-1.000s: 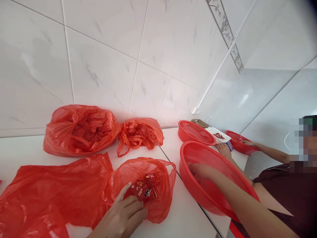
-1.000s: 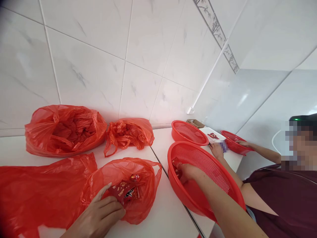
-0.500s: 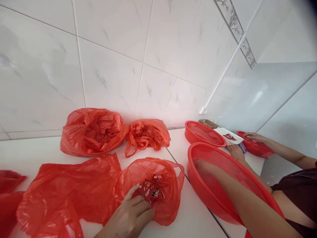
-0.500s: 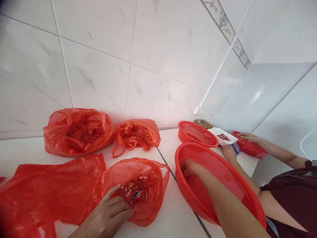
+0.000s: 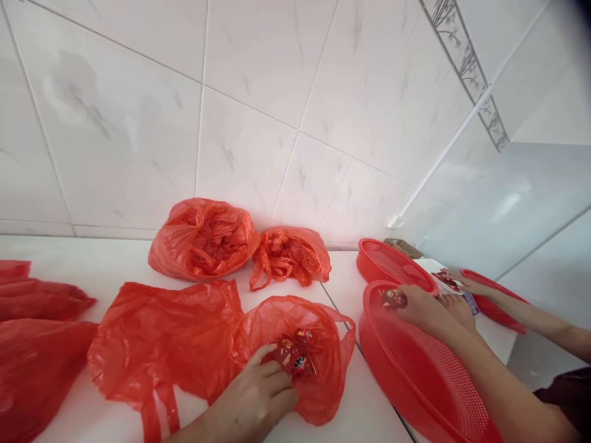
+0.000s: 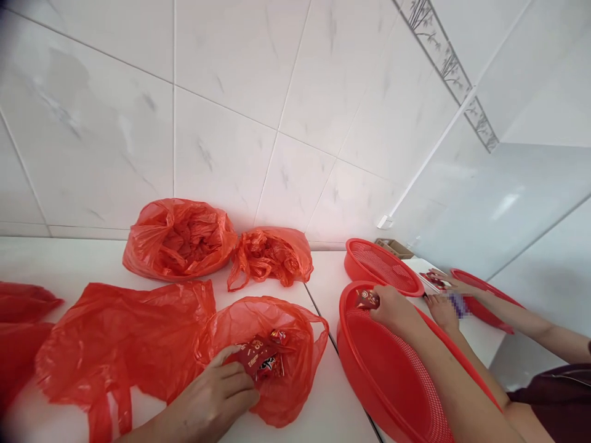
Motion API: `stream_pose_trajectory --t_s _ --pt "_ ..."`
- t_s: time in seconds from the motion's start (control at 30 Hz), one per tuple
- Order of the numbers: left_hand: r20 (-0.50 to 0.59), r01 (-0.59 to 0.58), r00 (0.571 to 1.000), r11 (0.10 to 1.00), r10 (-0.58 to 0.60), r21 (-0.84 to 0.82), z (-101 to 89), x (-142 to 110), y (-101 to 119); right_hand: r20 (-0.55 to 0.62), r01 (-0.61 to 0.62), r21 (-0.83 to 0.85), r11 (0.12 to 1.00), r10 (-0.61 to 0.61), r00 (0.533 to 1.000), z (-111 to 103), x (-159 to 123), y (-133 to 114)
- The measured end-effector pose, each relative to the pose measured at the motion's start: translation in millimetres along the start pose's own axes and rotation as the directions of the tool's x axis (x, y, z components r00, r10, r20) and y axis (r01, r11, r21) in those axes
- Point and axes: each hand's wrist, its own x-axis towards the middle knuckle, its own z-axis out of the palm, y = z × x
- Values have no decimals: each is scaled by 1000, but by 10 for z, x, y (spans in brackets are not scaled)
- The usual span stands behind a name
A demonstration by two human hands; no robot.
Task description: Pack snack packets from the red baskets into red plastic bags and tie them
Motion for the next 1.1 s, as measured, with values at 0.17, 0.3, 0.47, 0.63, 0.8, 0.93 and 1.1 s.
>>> stream_pose_trajectory --t_s 0.17,0.3,0.47,0.63,0.8,0.93,1.1 --pt "17 8 1000 1000 -7 -25 -15 3 29 24 84 359 930 -99 995 -226 -272 -655" --pt "1 -16 1000 1000 16 6 -48 14 62 228 200 388 900 -304 925 -54 -495 -1125" --pt "3 -63 998 996 63 64 -81 16 68 275 152 364 919 -261 925 183 -601 -1380" --pt "26 -98 995 987 95 127 -83 8 55 58 84 487 869 -129 990 542 -920 -1225" --pt "-8 -7 1000 987 8 159 -208 59 -29 -84 -69 608 791 150 985 1131 -1426 -1009" --pt "-114 336 939 936 -324 109 -446 118 -207 -51 -209 617 759 303 952 1288 -1636 -993" --pt "-8 791 601 597 -799 -133 -683 43 -481 -45 -221 638 738 322 946 1264 -1514 -979"
